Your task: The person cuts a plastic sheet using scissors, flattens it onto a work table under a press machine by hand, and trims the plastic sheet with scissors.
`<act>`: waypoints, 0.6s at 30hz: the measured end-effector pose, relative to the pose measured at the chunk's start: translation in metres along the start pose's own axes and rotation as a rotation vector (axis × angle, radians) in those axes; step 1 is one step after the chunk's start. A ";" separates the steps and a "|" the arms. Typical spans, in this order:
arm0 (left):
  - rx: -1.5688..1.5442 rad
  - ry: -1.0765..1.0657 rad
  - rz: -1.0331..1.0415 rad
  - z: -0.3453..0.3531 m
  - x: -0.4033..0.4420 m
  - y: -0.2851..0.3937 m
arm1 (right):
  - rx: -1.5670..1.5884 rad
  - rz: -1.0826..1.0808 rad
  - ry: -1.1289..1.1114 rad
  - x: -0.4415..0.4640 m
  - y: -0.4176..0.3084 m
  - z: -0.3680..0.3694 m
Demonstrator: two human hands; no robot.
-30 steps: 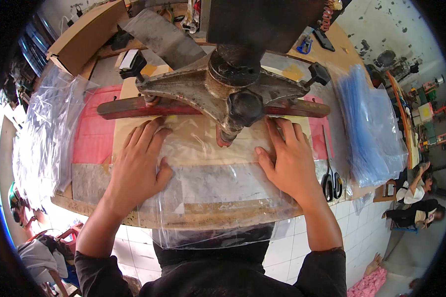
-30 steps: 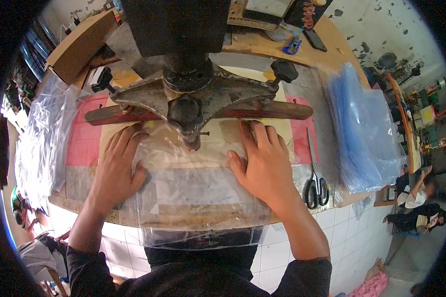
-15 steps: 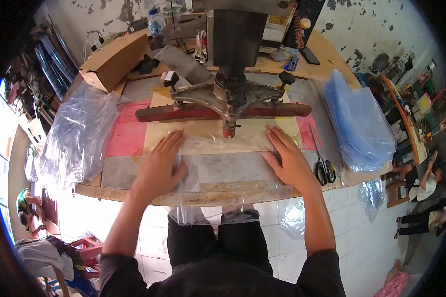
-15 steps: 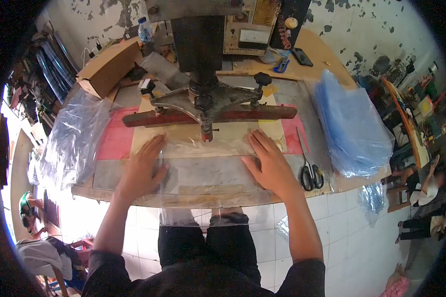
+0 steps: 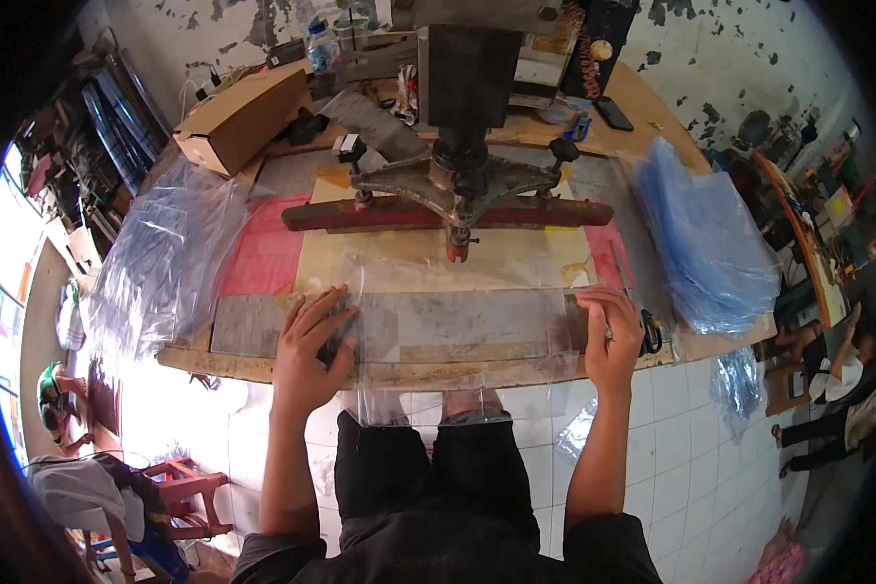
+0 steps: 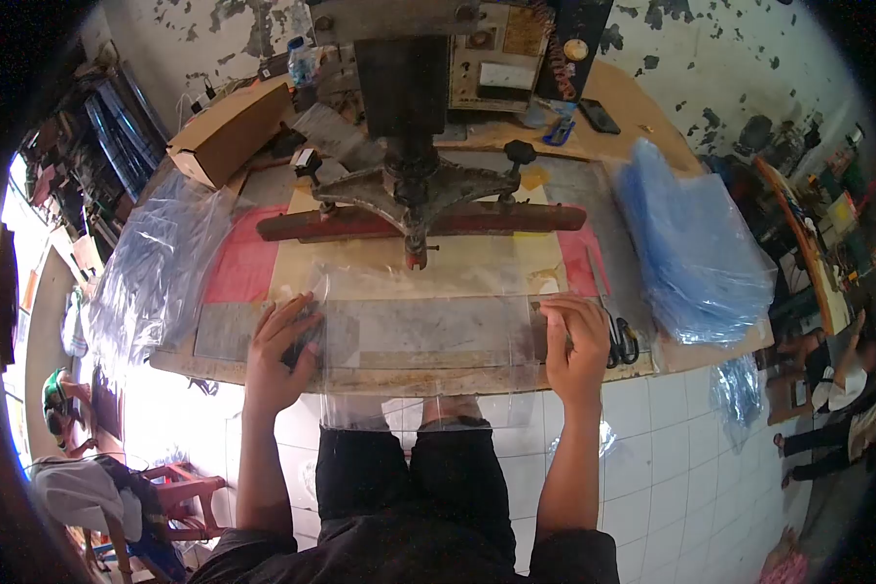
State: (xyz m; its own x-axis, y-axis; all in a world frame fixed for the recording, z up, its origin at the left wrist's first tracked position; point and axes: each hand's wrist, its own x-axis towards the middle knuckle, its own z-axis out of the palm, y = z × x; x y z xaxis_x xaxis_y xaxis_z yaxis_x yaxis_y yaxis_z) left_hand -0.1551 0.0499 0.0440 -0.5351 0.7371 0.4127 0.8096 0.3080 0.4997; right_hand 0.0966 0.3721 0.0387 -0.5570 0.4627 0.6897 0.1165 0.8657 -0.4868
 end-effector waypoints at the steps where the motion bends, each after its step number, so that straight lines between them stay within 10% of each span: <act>1: 0.016 0.017 0.012 0.001 -0.001 -0.001 | -0.032 -0.007 -0.002 0.000 -0.001 0.000; 18: 0.020 0.067 0.002 0.001 -0.003 0.001 | -0.098 -0.054 -0.040 0.002 -0.003 0.002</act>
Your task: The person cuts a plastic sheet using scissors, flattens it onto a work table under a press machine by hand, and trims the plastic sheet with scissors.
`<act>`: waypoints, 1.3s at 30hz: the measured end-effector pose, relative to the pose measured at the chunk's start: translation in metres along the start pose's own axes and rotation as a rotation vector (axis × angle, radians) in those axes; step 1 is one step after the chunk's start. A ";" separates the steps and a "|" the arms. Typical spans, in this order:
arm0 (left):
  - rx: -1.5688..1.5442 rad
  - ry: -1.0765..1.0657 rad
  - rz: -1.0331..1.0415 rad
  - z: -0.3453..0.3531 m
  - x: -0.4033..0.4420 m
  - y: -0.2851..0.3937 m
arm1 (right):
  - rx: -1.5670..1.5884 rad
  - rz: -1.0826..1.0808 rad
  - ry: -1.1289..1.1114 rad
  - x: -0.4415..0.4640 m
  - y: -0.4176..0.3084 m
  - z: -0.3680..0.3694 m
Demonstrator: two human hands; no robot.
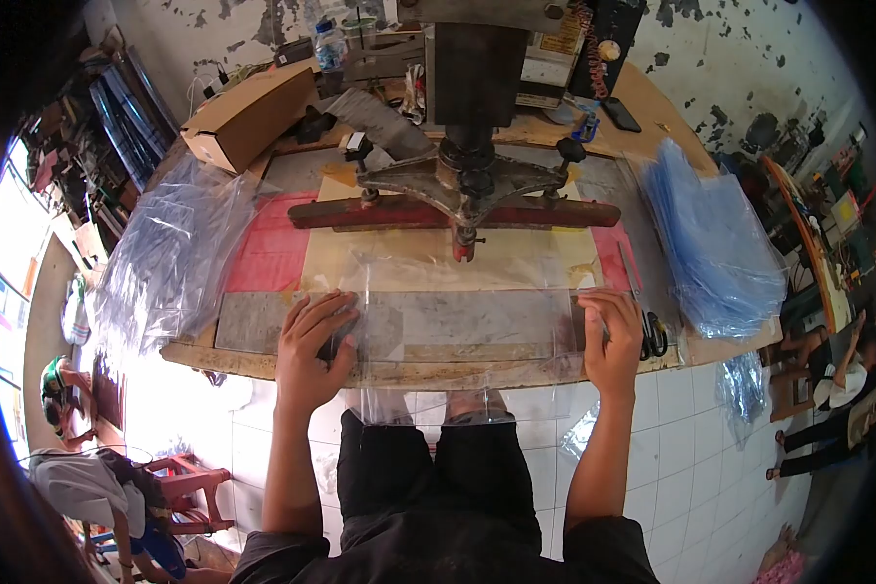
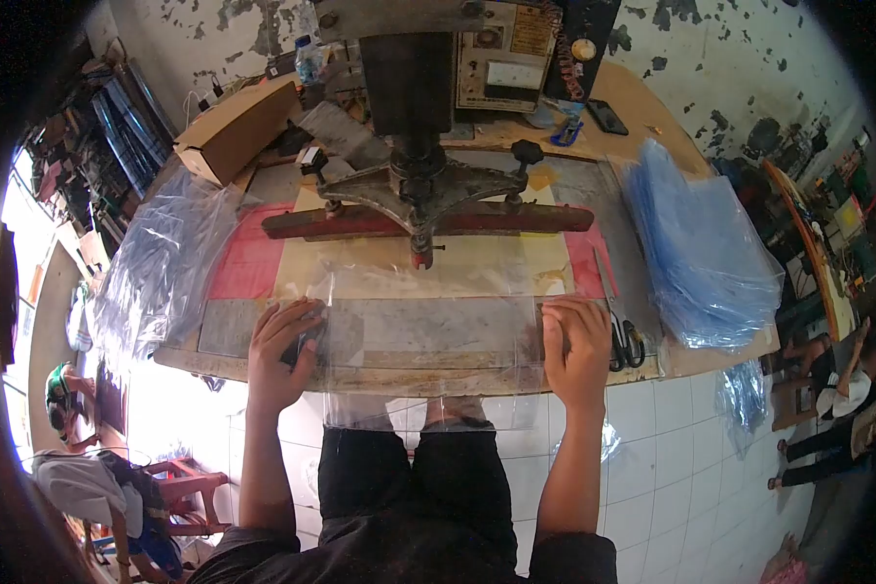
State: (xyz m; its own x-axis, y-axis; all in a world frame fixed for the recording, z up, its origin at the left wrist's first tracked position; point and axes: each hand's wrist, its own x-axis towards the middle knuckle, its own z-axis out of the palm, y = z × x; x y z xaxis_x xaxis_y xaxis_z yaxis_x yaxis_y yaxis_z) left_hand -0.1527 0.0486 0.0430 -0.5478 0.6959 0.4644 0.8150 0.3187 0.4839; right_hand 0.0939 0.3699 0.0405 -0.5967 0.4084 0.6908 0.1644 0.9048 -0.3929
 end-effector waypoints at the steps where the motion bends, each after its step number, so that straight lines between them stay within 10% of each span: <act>1: 0.001 0.001 -0.004 0.000 0.000 0.000 | 0.000 0.003 0.002 -0.001 0.001 0.000; 39: -0.017 0.048 0.049 0.001 -0.005 -0.010 | 0.052 0.161 -0.134 0.018 0.011 0.013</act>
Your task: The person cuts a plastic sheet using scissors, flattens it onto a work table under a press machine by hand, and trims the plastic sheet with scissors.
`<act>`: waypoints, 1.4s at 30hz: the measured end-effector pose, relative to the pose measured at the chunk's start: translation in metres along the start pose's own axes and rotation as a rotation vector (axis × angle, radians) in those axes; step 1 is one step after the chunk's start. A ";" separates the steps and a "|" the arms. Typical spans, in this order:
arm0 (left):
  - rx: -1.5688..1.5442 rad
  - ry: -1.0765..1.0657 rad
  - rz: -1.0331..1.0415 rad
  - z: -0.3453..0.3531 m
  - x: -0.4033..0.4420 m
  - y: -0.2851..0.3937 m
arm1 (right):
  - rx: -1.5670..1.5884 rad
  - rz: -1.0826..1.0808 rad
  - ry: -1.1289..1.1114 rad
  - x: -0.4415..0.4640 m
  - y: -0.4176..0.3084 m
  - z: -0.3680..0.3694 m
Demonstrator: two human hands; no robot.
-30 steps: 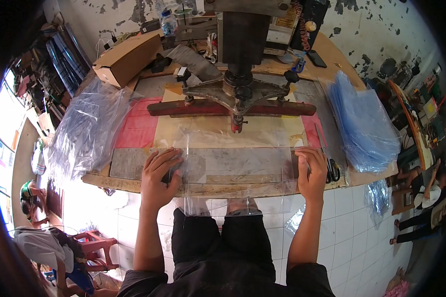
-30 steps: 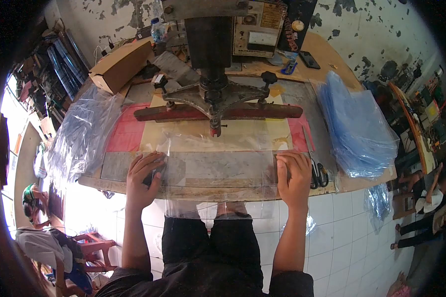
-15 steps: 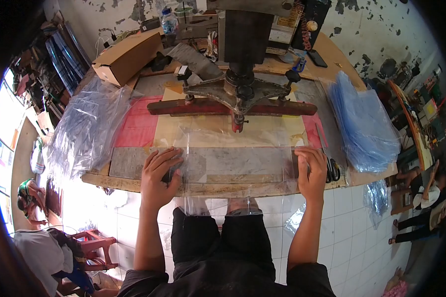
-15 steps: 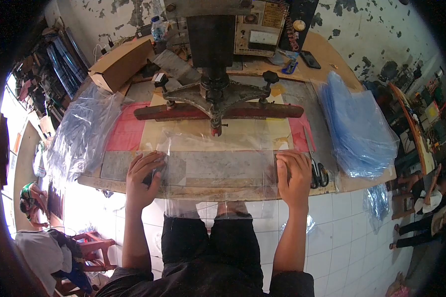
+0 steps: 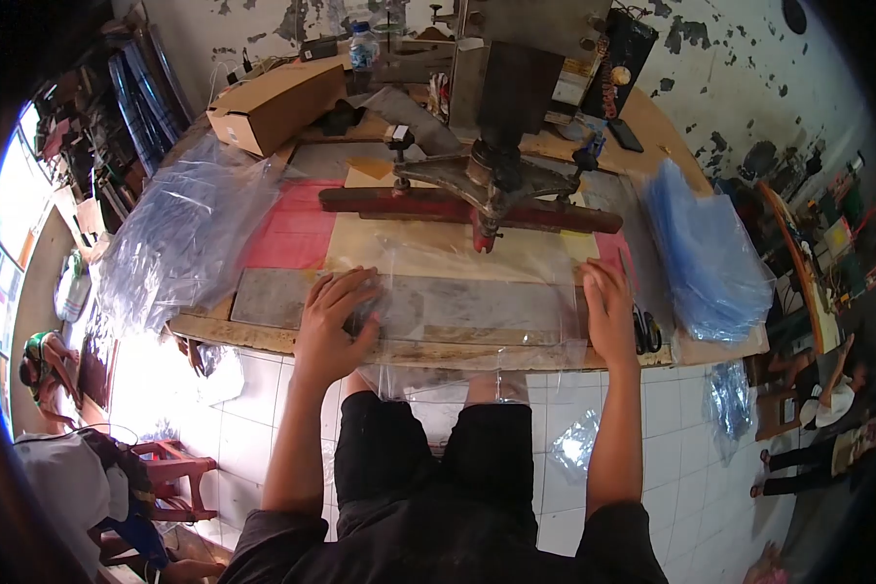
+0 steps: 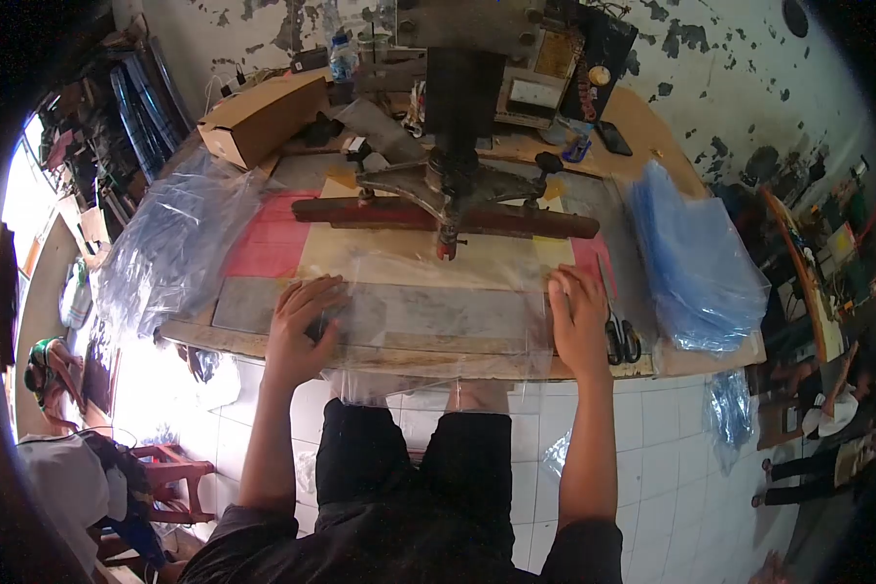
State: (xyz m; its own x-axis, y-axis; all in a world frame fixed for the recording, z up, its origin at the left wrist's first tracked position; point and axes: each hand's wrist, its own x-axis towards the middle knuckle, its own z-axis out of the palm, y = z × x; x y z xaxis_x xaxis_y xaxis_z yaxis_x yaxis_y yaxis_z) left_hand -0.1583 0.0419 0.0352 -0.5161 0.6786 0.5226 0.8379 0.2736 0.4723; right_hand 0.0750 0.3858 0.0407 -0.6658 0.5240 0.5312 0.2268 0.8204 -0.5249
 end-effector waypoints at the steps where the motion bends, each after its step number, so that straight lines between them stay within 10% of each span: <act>1: -0.007 0.006 0.009 0.000 0.000 0.001 | 0.002 0.058 -0.033 0.008 0.004 0.004; 12: -0.001 -0.031 0.000 -0.001 0.000 0.006 | -0.239 0.264 -0.150 0.046 0.025 0.042; 26: -0.016 0.161 0.082 -0.052 0.020 0.114 | 0.956 0.251 0.074 -0.060 -0.109 -0.050; 31: -0.201 -0.073 0.273 -0.079 0.042 0.160 | 1.032 0.100 0.038 -0.067 -0.154 -0.063; 42: -0.597 -0.289 -0.071 -0.101 0.041 0.167 | 1.091 0.275 0.041 -0.075 -0.174 -0.077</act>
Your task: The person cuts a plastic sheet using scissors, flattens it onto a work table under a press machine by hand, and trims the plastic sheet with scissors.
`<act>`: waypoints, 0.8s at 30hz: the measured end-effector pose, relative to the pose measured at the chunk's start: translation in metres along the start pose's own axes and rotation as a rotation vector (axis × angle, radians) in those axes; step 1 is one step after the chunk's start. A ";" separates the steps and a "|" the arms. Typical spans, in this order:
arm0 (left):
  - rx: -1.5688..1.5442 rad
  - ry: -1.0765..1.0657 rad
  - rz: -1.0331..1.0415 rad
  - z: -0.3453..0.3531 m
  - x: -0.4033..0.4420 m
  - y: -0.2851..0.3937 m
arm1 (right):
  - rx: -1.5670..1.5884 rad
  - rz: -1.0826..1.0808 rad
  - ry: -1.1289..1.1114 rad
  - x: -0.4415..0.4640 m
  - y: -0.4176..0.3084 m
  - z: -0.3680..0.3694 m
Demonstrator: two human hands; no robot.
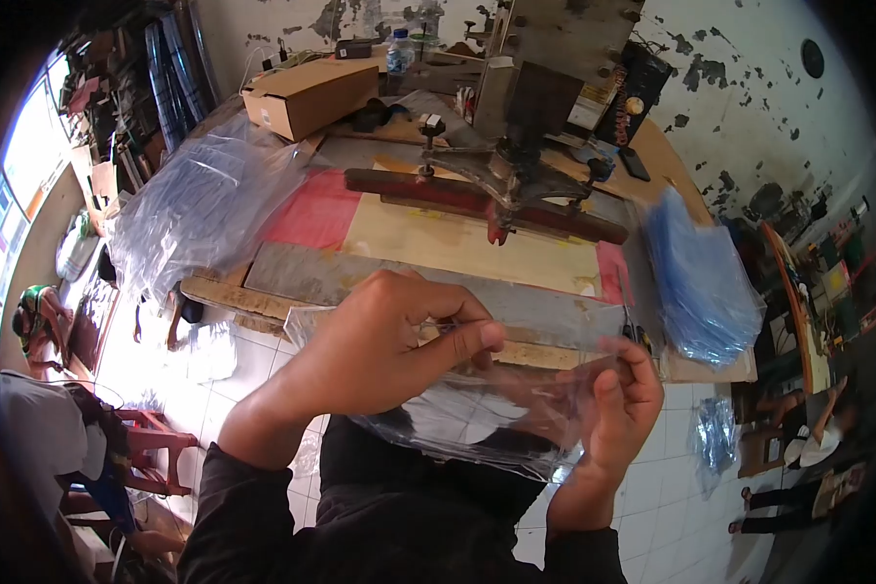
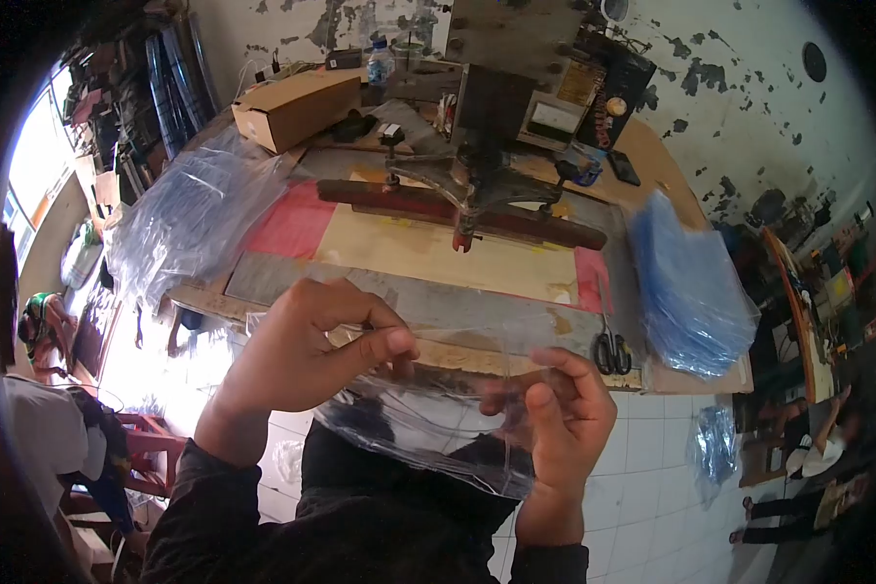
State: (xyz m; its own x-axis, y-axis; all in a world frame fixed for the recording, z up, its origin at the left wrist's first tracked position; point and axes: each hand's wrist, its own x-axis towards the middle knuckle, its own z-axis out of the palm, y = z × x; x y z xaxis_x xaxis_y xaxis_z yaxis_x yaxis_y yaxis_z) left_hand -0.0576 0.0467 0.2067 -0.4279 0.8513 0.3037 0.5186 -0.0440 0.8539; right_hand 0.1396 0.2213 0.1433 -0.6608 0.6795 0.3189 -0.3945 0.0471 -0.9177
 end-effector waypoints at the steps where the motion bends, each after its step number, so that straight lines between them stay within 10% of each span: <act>1: -0.043 -0.018 -0.067 -0.001 -0.001 0.002 | -0.009 0.017 0.016 -0.001 -0.001 0.001; 24: 0.135 0.076 -0.019 -0.029 -0.022 -0.010 | -0.087 -0.096 0.123 0.001 0.013 -0.014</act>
State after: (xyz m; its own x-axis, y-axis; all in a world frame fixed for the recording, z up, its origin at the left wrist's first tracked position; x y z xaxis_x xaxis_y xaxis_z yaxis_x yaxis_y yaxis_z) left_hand -0.0753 0.0132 0.2038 -0.4908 0.8088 0.3241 0.6026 0.0464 0.7967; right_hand 0.1430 0.2332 0.1288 -0.5371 0.7532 0.3797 -0.3922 0.1756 -0.9030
